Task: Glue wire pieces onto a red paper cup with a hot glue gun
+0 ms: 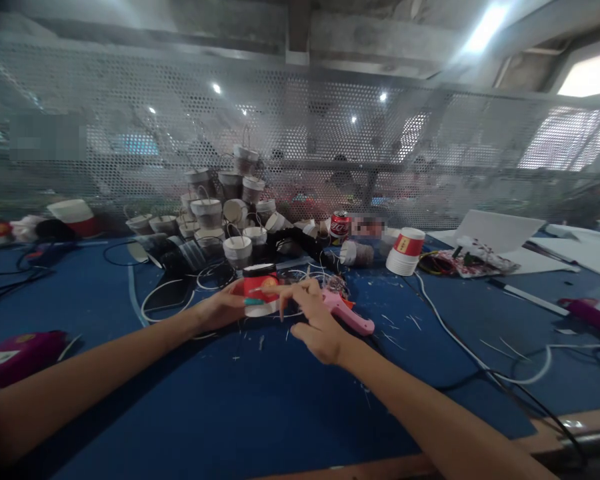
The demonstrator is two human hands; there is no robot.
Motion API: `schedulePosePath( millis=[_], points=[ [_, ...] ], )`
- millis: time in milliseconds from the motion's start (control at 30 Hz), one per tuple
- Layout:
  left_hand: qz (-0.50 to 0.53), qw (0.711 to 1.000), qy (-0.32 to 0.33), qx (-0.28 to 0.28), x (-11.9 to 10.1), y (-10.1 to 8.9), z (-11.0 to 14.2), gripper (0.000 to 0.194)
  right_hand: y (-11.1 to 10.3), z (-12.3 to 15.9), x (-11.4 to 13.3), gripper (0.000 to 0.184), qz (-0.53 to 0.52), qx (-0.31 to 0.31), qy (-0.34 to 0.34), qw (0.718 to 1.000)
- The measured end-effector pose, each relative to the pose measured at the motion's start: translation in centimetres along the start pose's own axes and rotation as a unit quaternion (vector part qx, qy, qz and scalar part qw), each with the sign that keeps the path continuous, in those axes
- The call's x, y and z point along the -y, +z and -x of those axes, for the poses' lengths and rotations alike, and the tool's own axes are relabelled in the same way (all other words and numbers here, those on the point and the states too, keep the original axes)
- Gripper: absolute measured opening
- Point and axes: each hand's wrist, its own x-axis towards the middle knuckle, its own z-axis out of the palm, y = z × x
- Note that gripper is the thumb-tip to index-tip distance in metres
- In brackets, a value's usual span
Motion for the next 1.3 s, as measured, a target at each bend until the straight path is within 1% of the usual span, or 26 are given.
schedulePosePath(
  millis=[67,167,233,300,433,567,633,700,733,767,800,867,900,933,967,1000,1033,1100,1167,1233,1300],
  points=[
    [-0.003,1.0,-0.002,-0.015,0.1,0.1,0.1,0.061,0.3,-0.1,0.4,0.032,0.008,0.031,0.024,0.999],
    [-0.012,0.999,-0.001,-0.032,0.1,0.3,0.3,0.057,0.6,-0.2,0.5,0.034,0.005,0.05,0.049,0.998],
    [-0.011,1.0,-0.003,-0.022,0.0,0.5,0.3,0.053,0.7,-0.3,0.2,0.034,-0.005,0.043,0.061,0.997],
    [-0.005,1.0,-0.01,-0.016,0.0,0.5,0.4,0.053,0.6,-0.3,-0.2,0.033,-0.026,0.019,0.065,0.997],
    [-0.016,0.999,-0.016,-0.032,0.1,0.2,0.4,0.056,0.2,-0.5,-1.3,0.031,-0.065,-0.047,0.052,0.995],
    [-0.019,0.999,-0.007,-0.03,0.1,-0.2,0.4,0.058,-0.4,-0.6,-2.0,0.023,-0.025,-0.134,0.055,0.989],
    [-0.021,0.999,-0.009,-0.028,0.0,-0.1,0.4,0.058,-0.8,-0.6,-2.0,0.02,0.044,-0.212,0.049,0.975],
    [-0.02,1.0,-0.005,-0.022,-0.1,0.0,0.3,0.057,-1.2,-0.6,-2.0,0.022,0.156,-0.285,0.064,0.943],
    [-0.019,1.0,-0.002,-0.021,-0.1,0.1,0.2,0.056,-1.5,-0.5,-2.0,0.025,0.214,-0.301,0.086,0.925],
    [-0.016,1.0,0.003,-0.027,-0.2,0.1,0.1,0.056,-1.7,-0.4,-2.1,0.029,0.262,-0.3,0.12,0.91],
    [-0.01,0.999,0.011,-0.042,-0.1,0.0,0.1,0.055,-1.9,-0.3,-2.3,0.032,0.295,-0.283,0.164,0.898],
    [0.005,0.996,0.025,-0.09,0.1,-0.3,-0.1,0.052,-2.3,0.1,-3.0,0.037,0.321,-0.219,0.257,0.885],
    [0.01,0.993,0.03,-0.112,0.2,-0.4,-0.2,0.051,-2.5,0.4,-3.6,0.039,0.324,-0.182,0.293,0.881],
    [0.011,0.991,0.034,-0.127,0.3,-0.5,-0.2,0.051,-2.6,0.7,-4.3,0.04,0.327,-0.141,0.312,0.881],
    [0.006,0.99,0.039,-0.137,0.4,-0.6,-0.3,0.052,-2.7,1.0,-5.0,0.041,0.335,-0.111,0.312,0.882],
    [-0.006,0.989,0.046,-0.142,0.5,-0.5,-0.3,0.055,-2.7,1.3,-5.8,0.04,0.348,-0.086,0.297,0.885],
    [-0.023,0.988,0.052,-0.146,0.6,-0.4,-0.3,0.059,-2.7,1.5,-6.5,0.038,0.361,-0.075,0.278,0.887],
    [-0.057,0.982,0.073,-0.165,0.5,0.0,-0.3,0.07,-2.5,1.8,-7.5,0.032,0.374,-0.086,0.243,0.891],
    [-0.079,0.974,0.093,-0.191,0.4,0.4,-0.2,0.078,-2.2,1.6,-7.6,0.026,0.378,-0.126,0.205,0.894],
    [-0.078,0.97,0.103,-0.207,0.3,0.7,-0.2,0.08,-2.2,1.0,-6.6,0.018,0.372,-0.181,0.176,0.893],
    [-0.06,0.972,0.097,-0.206,0.3,0.5,-0.2,0.074,-2.3,0.2,-4.8,0.01,0.347,-0.233,0.179,0.891]
  ],
)
